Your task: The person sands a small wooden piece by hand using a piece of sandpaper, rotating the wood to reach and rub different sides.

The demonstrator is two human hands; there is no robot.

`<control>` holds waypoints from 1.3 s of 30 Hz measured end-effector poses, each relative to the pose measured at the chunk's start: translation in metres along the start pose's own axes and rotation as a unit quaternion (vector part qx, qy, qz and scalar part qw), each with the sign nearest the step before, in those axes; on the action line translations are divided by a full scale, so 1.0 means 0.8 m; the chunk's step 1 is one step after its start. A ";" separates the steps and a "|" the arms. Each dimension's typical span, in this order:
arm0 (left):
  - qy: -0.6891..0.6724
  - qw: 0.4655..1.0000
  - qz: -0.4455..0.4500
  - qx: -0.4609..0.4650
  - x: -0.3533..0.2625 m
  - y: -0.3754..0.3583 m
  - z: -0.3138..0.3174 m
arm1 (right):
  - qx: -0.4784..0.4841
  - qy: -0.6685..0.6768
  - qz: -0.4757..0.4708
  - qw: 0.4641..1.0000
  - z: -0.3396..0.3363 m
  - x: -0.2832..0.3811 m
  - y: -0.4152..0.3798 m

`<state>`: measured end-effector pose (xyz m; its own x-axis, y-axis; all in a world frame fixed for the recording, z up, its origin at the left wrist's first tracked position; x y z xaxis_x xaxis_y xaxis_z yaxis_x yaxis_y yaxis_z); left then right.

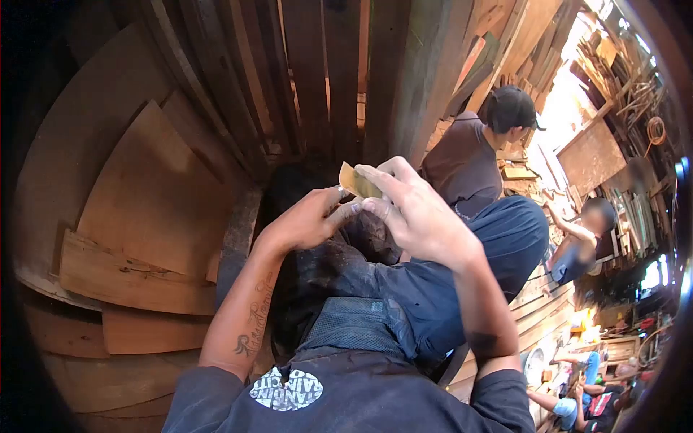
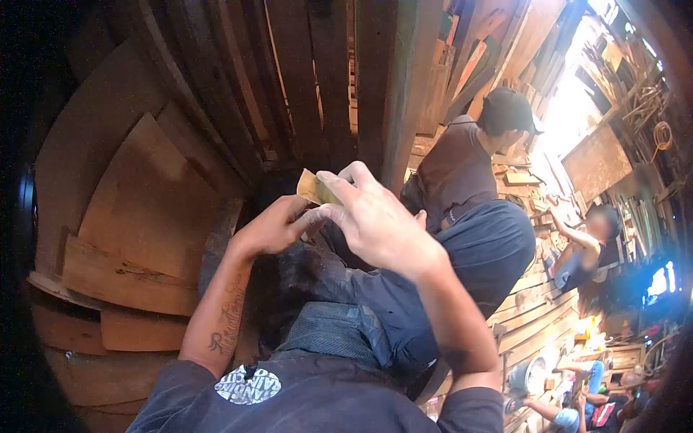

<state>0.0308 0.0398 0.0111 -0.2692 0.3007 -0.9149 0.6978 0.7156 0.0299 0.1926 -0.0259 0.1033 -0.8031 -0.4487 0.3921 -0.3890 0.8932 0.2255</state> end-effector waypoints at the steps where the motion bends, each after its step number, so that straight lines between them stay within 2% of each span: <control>1: -0.016 1.000 0.018 -0.005 -0.006 -0.001 -0.002 | 0.013 -0.017 -0.025 0.999 -0.008 0.000 0.009; 3: -0.045 0.997 0.057 -0.030 -0.008 -0.001 -0.004 | 0.004 -0.046 -0.061 0.997 -0.018 -0.017 0.022; 5: -0.073 0.990 0.099 -0.073 0.004 0.003 -0.003 | 0.003 -0.079 -0.054 0.995 -0.021 -0.037 0.028; 8: -0.061 0.990 0.114 -0.063 0.006 0.006 -0.001 | 0.016 0.028 0.005 0.999 -0.019 -0.033 0.023; 12: -0.027 0.994 0.104 -0.033 -0.005 0.002 0.005 | 0.049 0.045 -0.043 0.997 -0.014 -0.021 0.011; 16: -0.013 0.996 0.083 -0.032 0.004 0.009 0.010 | 0.008 -0.014 -0.034 0.999 0.002 -0.041 0.015; 17: -0.018 0.996 0.081 -0.029 0.004 0.010 0.012 | 0.025 0.002 -0.034 0.999 0.001 -0.039 0.011; 20: -0.019 0.990 0.134 -0.049 0.014 0.010 0.011 | 0.057 0.030 -0.035 0.997 -0.007 -0.018 0.011; 23: -0.002 0.998 0.069 -0.015 0.011 0.012 0.005 | 0.032 0.012 -0.013 0.999 -0.003 -0.037 0.009; 25: -0.024 0.995 0.096 -0.029 0.007 0.011 0.007 | 0.008 -0.009 -0.007 1.000 -0.003 -0.044 0.009; 28: -0.011 0.983 0.171 -0.068 0.018 0.016 0.009 | 0.073 0.026 -0.029 0.997 -0.001 -0.025 0.004; 29: 0.001 0.977 0.198 -0.083 0.027 0.016 0.012 | 0.066 0.021 -0.030 0.997 -0.002 -0.025 0.005; 32: -0.032 0.998 0.059 -0.021 -0.007 0.006 0.001 | 0.025 0.011 -0.017 0.999 -0.001 -0.036 0.007; 35: -0.023 0.999 0.033 -0.008 -0.009 0.005 0.000 | 0.011 -0.019 -0.037 0.999 0.000 -0.028 0.004; 38: -0.023 0.991 0.115 -0.069 0.017 0.010 0.005 | 0.057 0.018 -0.036 0.998 0.001 -0.022 0.006; 39: -0.023 0.993 0.100 -0.062 0.016 0.009 0.004 | 0.030 0.001 -0.039 0.999 0.001 -0.025 0.007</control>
<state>0.0343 0.0465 -0.0018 -0.1006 0.4171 -0.9033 0.6462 0.7177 0.2594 0.2060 -0.0119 0.0958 -0.7686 -0.5167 0.3772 -0.4767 0.8558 0.2008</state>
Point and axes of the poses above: each hand's wrist, its own y-axis towards the middle knuckle, its own z-axis out of the palm, x = y × z, the point moved 5 cm from there along y, towards the middle knuckle, and after that the axes turned 4 degrees about -y, right-handed, at the moved point
